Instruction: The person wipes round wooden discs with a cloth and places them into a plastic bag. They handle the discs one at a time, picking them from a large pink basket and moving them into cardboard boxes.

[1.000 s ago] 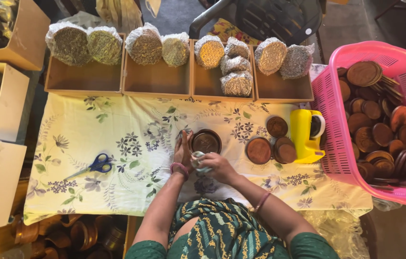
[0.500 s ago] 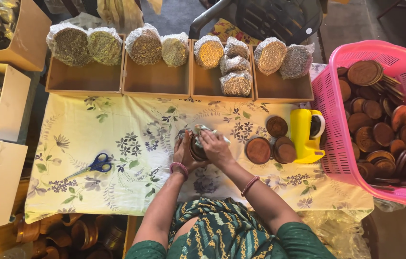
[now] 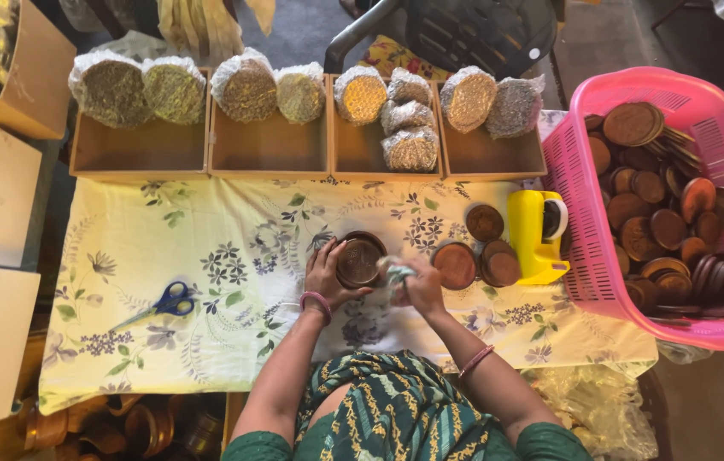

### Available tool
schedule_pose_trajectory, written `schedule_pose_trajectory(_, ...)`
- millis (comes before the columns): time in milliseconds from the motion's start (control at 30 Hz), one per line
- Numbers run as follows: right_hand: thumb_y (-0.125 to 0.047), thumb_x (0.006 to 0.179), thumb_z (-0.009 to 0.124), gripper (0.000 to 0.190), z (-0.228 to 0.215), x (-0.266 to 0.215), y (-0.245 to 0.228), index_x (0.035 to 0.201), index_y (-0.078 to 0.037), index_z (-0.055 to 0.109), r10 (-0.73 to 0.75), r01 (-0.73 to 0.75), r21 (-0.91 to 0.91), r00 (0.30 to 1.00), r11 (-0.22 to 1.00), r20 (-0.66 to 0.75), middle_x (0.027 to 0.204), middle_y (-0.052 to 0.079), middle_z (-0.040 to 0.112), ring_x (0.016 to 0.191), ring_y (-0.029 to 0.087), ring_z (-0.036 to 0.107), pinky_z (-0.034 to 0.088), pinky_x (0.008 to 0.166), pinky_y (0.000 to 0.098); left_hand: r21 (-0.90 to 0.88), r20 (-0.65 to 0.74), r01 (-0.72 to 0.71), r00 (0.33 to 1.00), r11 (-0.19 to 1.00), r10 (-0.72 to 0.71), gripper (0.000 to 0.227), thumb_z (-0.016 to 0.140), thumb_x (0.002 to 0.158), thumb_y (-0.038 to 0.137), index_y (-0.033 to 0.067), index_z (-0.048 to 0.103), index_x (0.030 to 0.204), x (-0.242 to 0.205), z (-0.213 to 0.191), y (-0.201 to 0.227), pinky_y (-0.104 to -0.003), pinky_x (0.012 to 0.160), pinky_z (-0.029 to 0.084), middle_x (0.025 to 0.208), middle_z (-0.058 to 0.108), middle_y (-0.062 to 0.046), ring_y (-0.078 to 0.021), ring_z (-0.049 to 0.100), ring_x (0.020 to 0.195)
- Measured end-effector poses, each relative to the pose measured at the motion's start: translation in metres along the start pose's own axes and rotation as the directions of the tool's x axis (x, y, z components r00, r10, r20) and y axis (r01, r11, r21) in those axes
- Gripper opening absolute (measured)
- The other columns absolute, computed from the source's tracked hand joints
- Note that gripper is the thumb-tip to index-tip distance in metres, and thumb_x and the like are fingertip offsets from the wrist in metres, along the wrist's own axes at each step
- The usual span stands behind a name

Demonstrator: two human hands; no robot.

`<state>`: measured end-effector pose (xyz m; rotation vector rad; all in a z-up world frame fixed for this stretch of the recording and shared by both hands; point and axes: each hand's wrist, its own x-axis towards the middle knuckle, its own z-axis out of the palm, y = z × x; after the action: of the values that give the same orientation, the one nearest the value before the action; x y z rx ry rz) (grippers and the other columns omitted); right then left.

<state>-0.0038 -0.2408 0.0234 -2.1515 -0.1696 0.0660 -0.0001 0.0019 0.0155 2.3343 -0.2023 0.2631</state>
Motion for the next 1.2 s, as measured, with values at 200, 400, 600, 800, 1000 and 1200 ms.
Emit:
schedule_pose_trajectory(200,-0.013,0.112,0.046,0.028,0.04,0.025,0.092,0.133,-0.002,0.06,0.361,-0.309,0.768,0.926,0.56,0.109,0.093,0.011,0.063,0.079,0.022,0.059,0.048,0.071,0.0375,-0.165,0.022,0.002,1.0,0.986,0.001,0.099,0.099,0.045,0.055,0.0085,0.068,0.127,0.004,0.009,0.013,-0.044,0.105,0.052,0.145,0.055,-0.027,-0.0372,0.06,0.129)
schedule_pose_trajectory(400,-0.026,0.11,0.037,0.044,0.004,0.047,0.015,0.141,0.001,0.052,0.31,-0.437,0.899,0.852,-0.023,0.422,0.13,0.019,0.068,0.12,0.031,0.067,0.051,0.109,0.0485,-0.343,-0.06,-0.082,0.996,0.936,0.066,0.096,0.099,0.051,0.051,0.0091,0.068,0.131,0.004,-0.006,0.041,-0.043,0.11,0.053,0.145,0.059,-0.024,-0.0356,0.063,0.132)
schedule_pose_trajectory(600,-0.033,0.108,0.033,0.052,0.025,0.02,-0.024,0.153,-0.008,0.042,-0.01,-0.026,0.974,1.0,0.224,0.029,0.154,0.013,0.05,0.143,0.029,0.049,0.039,0.122,0.0484,-0.313,-0.158,-0.09,0.987,0.946,0.041,0.109,0.099,0.048,0.05,0.0064,0.061,0.139,0.006,-0.007,0.064,-0.046,0.11,0.05,0.145,0.056,-0.024,-0.0389,0.058,0.133)
schedule_pose_trajectory(800,-0.055,0.104,0.029,0.066,0.015,0.005,-0.092,0.154,-0.014,0.042,0.182,-0.341,0.936,0.919,-0.085,0.351,0.155,0.008,0.049,0.142,0.027,0.048,0.038,0.118,0.044,-0.324,-0.146,-0.022,0.989,0.946,-0.027,0.11,0.096,0.055,0.055,0.0064,0.056,0.145,0.017,-0.01,0.045,-0.043,0.111,0.051,0.147,0.057,-0.02,-0.0357,0.062,0.134)
schedule_pose_trajectory(1000,-0.066,0.103,0.033,0.075,-0.009,0.026,-0.047,0.15,-0.009,0.041,-0.282,-0.435,0.871,0.886,-0.229,0.368,0.153,0.014,0.048,0.142,0.031,0.049,0.037,0.121,0.0496,-0.304,-0.043,-0.211,0.977,0.929,0.208,0.118,0.096,0.055,0.057,0.008,0.049,0.151,0.006,-0.025,0.073,-0.048,0.117,0.043,0.148,0.056,-0.018,-0.0349,0.056,0.137)
schedule_pose_trajectory(1200,-0.035,0.097,0.064,0.068,0.012,-0.001,-0.075,0.155,-0.015,0.036,-0.145,-0.006,0.862,0.985,0.507,0.092,0.156,0.013,0.045,0.144,0.027,0.045,0.036,0.123,0.051,-0.096,-0.199,-0.206,0.963,0.974,0.184,0.121,0.092,0.049,0.065,0.0105,0.049,0.148,0.007,-0.008,0.058,-0.054,0.12,0.03,0.149,0.053,-0.013,-0.0318,0.051,0.139)
